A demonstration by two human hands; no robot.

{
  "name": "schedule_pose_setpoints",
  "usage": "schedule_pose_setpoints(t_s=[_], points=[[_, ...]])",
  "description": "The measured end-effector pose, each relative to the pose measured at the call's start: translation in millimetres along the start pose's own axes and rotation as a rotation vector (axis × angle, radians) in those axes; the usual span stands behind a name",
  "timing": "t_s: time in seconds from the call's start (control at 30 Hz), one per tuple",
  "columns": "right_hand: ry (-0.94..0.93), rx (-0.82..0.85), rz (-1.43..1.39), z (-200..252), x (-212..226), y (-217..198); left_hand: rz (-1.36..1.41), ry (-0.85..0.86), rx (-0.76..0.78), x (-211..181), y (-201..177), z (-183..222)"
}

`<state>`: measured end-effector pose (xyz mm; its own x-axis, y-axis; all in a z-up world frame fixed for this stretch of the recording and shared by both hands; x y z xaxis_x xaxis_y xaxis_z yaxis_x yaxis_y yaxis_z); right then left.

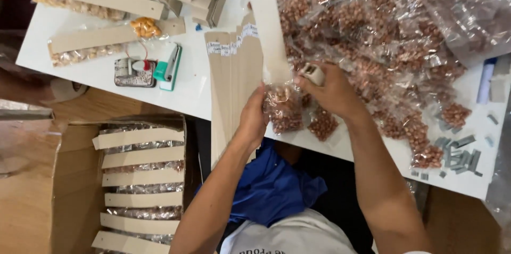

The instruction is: Stapling cardboard headers onto small plastic bags filled with nuts and placing them into a box.

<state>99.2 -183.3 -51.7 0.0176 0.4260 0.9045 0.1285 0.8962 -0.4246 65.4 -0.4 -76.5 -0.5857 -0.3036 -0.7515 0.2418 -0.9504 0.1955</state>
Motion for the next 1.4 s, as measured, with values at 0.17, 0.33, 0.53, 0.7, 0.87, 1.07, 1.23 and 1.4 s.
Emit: schedule_pose_setpoints(t_s=[0.17, 0.33, 0.53, 0.7, 0.87, 1.07, 1.23, 1.4], points=[[-0.034, -0.043, 0.208, -6, -16, 19, -0.096, 0.246, 0.105, -8, 0, 1], [0.096, -0.339, -0.082, -15, -18, 39, -0.152, 0.469, 0.058, 36, -17, -49], [0.321, -0.536, -0.631, -7, 38, 54, -0.351, 0.62, 0.146, -2, -4, -5], [0.313, -0.564, -0.488, -18, -4, 57, -0.413, 0.636, 0.129, 31, -13, -46], [-0.313, -0.474, 1.022, -53, -70, 2, -0.114, 0.115, 0.029, -33, 7, 13], [0.033, -0.039, -0.43, -22, 0, -32, -0.024, -0.093, -0.001, 5, -9, -44], [-0.269, 0.198, 0.068, -20, -3, -5, 0.042, -0.117, 0.085, -2, -1, -28], [0.028, 0.121, 0.199, -19, -2, 5, -0.132, 0.036, 0.156, -8, 4, -19]])
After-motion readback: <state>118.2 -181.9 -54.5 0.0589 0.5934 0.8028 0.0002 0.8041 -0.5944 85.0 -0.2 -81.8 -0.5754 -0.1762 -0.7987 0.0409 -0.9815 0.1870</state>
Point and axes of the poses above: each hand's wrist, its own z-axis away from the middle knuckle, its own y-axis out of the palm, x = y × z, the point moved 4 cm from there along -z, towards the middle knuckle, and after that the axes turned 13 degrees about -x, right-handed, at the moved point
